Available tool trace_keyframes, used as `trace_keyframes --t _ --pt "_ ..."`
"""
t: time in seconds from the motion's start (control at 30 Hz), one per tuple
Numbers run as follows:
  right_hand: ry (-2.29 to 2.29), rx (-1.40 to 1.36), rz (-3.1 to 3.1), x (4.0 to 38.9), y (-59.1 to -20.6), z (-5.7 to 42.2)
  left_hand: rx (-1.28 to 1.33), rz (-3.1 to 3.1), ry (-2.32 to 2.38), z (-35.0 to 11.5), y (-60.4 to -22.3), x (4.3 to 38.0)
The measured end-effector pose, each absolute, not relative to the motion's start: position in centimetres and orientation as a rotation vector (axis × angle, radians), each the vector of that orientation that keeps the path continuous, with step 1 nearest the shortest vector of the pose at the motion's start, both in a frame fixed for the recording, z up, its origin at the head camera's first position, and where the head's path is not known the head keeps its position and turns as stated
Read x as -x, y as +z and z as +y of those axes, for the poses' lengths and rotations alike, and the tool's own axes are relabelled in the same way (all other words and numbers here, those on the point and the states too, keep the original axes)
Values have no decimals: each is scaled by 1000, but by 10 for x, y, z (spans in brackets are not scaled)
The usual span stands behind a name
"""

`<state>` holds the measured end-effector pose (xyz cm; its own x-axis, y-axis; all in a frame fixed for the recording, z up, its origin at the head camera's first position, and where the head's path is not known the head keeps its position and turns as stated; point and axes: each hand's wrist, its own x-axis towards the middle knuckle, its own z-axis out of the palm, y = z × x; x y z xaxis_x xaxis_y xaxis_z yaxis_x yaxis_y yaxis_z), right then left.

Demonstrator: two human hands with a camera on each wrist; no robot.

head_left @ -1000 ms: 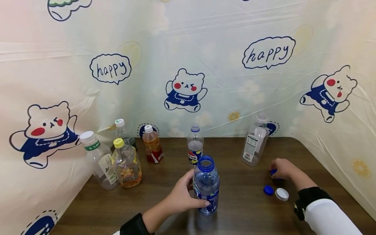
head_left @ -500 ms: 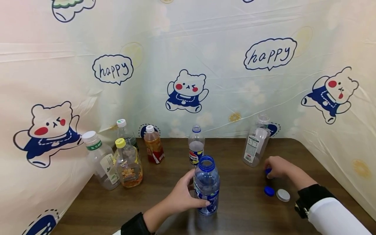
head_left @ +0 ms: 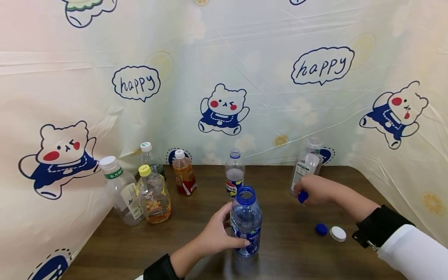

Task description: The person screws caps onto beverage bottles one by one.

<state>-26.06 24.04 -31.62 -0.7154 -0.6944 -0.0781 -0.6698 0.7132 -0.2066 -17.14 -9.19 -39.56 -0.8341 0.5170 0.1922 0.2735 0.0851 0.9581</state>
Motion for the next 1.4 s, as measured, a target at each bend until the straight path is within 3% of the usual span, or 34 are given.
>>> trace_keyframes --t 0.67,1.4 --pt "-362 1422 2622 217 -219 181 -769 2157 1814 -90 -399 172" --pt "-442 1777 2416 200 -195 129 -783 2127 1803 -85 -400 172"
